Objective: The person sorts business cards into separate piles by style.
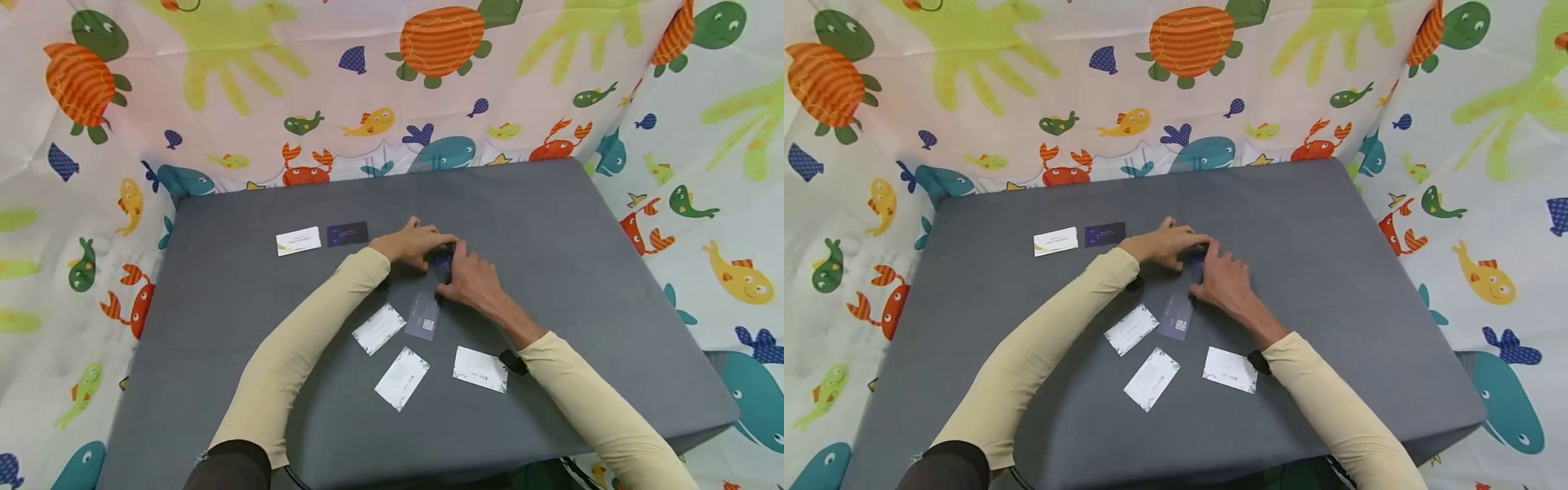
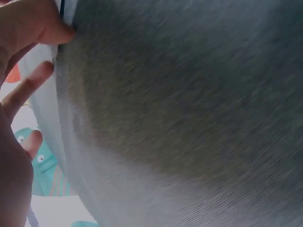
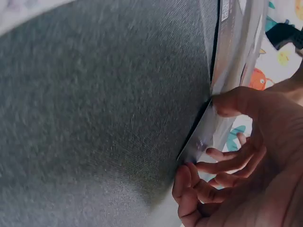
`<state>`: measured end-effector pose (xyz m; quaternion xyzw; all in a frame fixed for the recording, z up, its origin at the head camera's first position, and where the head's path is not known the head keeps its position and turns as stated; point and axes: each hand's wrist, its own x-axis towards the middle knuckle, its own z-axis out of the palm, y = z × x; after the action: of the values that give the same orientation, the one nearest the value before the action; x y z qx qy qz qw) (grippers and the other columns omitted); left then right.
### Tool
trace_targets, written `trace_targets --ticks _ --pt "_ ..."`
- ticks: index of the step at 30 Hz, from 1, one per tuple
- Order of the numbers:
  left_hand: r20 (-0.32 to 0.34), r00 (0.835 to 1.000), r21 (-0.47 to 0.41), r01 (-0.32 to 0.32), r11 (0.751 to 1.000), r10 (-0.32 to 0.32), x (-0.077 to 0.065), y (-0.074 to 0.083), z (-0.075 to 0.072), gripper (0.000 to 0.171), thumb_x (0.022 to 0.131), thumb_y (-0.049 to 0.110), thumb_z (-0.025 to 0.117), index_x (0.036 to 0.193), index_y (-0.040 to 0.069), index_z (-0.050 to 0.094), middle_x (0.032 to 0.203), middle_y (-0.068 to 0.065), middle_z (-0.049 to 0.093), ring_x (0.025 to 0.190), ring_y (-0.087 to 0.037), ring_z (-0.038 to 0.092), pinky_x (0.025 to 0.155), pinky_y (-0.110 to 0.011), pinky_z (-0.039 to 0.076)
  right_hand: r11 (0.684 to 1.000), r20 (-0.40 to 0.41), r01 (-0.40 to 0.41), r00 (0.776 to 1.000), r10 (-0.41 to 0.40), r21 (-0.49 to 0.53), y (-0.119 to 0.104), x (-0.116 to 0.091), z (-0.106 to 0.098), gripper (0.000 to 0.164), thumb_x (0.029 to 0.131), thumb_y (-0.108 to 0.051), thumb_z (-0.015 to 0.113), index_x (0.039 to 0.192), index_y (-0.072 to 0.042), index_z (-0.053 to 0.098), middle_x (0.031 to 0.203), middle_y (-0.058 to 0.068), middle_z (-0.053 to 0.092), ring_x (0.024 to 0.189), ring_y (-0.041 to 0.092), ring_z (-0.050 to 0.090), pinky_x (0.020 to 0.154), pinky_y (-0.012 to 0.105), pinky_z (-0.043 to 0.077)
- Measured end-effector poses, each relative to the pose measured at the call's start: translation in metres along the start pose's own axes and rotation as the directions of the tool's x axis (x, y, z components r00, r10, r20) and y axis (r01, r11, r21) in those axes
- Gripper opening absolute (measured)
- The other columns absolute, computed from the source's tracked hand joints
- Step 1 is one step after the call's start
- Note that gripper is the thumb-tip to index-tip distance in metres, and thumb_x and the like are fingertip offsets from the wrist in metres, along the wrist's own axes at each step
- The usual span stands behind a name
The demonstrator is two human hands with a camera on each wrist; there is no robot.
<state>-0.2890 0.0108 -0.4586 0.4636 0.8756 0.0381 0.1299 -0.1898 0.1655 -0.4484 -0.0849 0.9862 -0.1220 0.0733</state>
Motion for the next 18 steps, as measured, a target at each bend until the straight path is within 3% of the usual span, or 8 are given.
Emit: trace_targets --ticks 3,6,10,12,14,18 --pt "0.017 0.999 0.009 -0.035 0.999 0.035 0.001 -0.004 -0.002 0.081 0.070 0.026 0.076 0.138 0.032 0.033 0.134 0.016 0.042 0.114 -0.011 0.039 0.085 -0.040 0.021 0.997 -0.013 -0.015 1.000 0.016 0.078 0.001 0.002 0.005 0.098 0.061 -0.042 0.077 0.132 0.000 0.023 0.098 0.026 0.053 0.083 0.044 0.056 0.073 0.056 0.041" --pt "0.032 0.998 0.035 -0.048 0.998 0.047 -0.002 -0.009 0.001 0.071 0.067 0.034 0.076 0.131 0.030 0.044 0.130 0.012 0.043 0.111 -0.013 0.037 0.083 -0.040 0.022 0.987 0.013 0.017 1.000 -0.020 0.160 0.004 0.009 0.008 0.100 0.058 -0.037 0.080 0.132 -0.002 0.023 0.105 0.026 0.050 0.088 0.041 0.053 0.077 0.056 0.038" --pt "0.022 0.999 0.106 -0.030 0.994 0.027 -0.009 -0.014 0.002 0.064 0.061 0.046 0.074 0.119 0.028 0.053 0.120 0.008 0.043 0.108 -0.014 0.035 0.086 -0.041 0.022 0.963 0.044 0.168 0.982 -0.181 0.209 0.013 0.023 0.002 0.097 0.059 -0.031 0.080 0.134 -0.004 0.024 0.110 0.020 0.049 0.090 0.033 0.051 0.076 0.053 0.038" --pt "-0.035 0.999 0.118 0.009 0.993 -0.004 -0.021 -0.019 0.000 0.065 0.060 0.049 0.073 0.117 0.027 0.053 0.118 0.006 0.043 0.109 -0.014 0.035 0.088 -0.041 0.022 0.939 0.047 0.270 0.957 -0.286 0.215 0.014 0.034 -0.006 0.096 0.060 -0.028 0.080 0.135 -0.006 0.024 0.107 0.017 0.049 0.087 0.029 0.051 0.075 0.050 0.039" --pt "-0.119 0.992 0.095 0.061 0.994 -0.049 -0.038 -0.028 -0.004 0.064 0.060 0.049 0.073 0.116 0.025 0.054 0.116 0.005 0.045 0.110 -0.015 0.036 0.090 -0.043 0.022 0.897 0.044 0.374 0.918 -0.394 0.234 0.009 0.050 -0.016 0.097 0.060 -0.025 0.081 0.137 -0.008 0.024 0.106 0.016 0.050 0.088 0.026 0.051 0.075 0.046 0.040" --pt "-0.242 0.956 0.011 0.172 0.985 -0.165 -0.080 -0.057 -0.013 0.059 0.061 0.043 0.075 0.114 0.022 0.058 0.114 0.005 0.052 0.112 -0.016 0.039 0.090 -0.047 0.021 0.809 0.062 0.494 0.841 -0.538 0.318 -0.021 0.090 -0.028 0.100 0.060 -0.018 0.082 0.139 -0.011 0.021 0.112 0.014 0.048 0.097 0.026 0.052 0.081 0.042 0.043"
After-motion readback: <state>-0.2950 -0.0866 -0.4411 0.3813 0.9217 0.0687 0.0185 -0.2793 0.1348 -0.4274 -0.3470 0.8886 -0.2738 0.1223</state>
